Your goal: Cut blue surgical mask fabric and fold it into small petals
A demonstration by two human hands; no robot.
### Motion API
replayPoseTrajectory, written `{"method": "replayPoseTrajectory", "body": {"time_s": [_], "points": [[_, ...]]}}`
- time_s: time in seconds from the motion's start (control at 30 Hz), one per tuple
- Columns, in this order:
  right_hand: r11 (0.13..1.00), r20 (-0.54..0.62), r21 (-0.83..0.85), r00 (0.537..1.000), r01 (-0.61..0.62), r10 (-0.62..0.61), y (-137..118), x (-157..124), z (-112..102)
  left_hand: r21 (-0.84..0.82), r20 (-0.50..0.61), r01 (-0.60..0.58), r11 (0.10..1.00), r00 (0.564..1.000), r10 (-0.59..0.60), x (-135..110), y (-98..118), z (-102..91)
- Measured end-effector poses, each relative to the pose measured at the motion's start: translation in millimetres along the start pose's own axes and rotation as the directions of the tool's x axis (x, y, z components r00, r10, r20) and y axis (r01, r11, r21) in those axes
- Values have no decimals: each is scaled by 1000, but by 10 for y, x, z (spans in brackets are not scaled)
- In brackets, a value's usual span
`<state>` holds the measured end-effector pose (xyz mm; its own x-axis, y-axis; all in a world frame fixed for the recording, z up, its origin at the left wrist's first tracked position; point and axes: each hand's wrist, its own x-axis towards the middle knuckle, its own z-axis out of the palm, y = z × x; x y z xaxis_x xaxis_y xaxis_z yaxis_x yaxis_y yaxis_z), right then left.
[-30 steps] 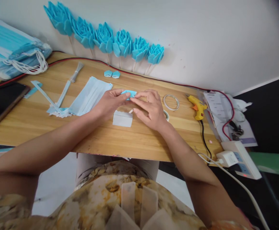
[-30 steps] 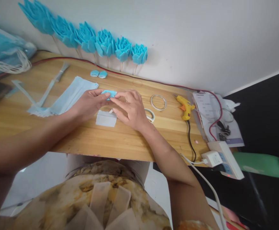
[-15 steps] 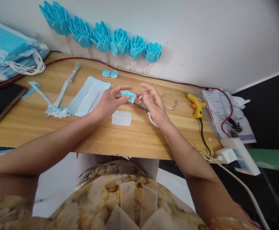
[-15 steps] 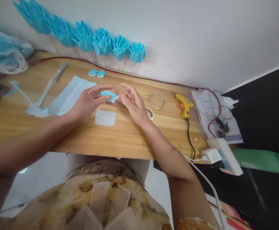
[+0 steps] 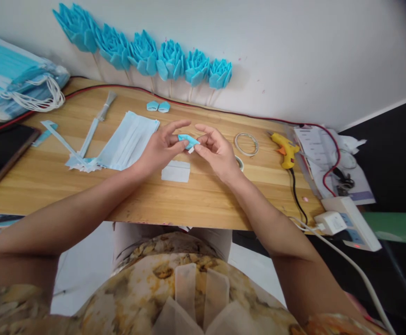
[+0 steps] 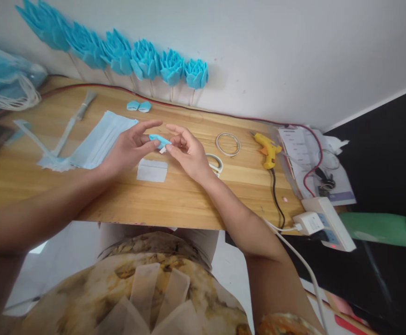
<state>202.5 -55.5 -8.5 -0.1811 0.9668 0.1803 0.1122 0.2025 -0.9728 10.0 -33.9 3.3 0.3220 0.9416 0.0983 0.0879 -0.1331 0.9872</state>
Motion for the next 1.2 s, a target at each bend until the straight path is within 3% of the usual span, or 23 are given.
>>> {"method": "replayPoseTrajectory", "body": {"time_s": [0.23,0.63,0.97,1.2], "points": [[986,-42,141,994,-91,98,4,21,-45,-18,82,85,996,993,-83,43,-35,-43],[962,-68,230,984,-147,166,46,28,-32,-84,184,91,992,980,-74,56,-50,-47],[989,-31,91,992,-120,123,66,18,-27,-22,99,98,995,990,-95,38,19,-27],[973,-48,191,989,-131,142,43,23,-67,-30,18,96,995,995,-95,44,20,-28]]}}
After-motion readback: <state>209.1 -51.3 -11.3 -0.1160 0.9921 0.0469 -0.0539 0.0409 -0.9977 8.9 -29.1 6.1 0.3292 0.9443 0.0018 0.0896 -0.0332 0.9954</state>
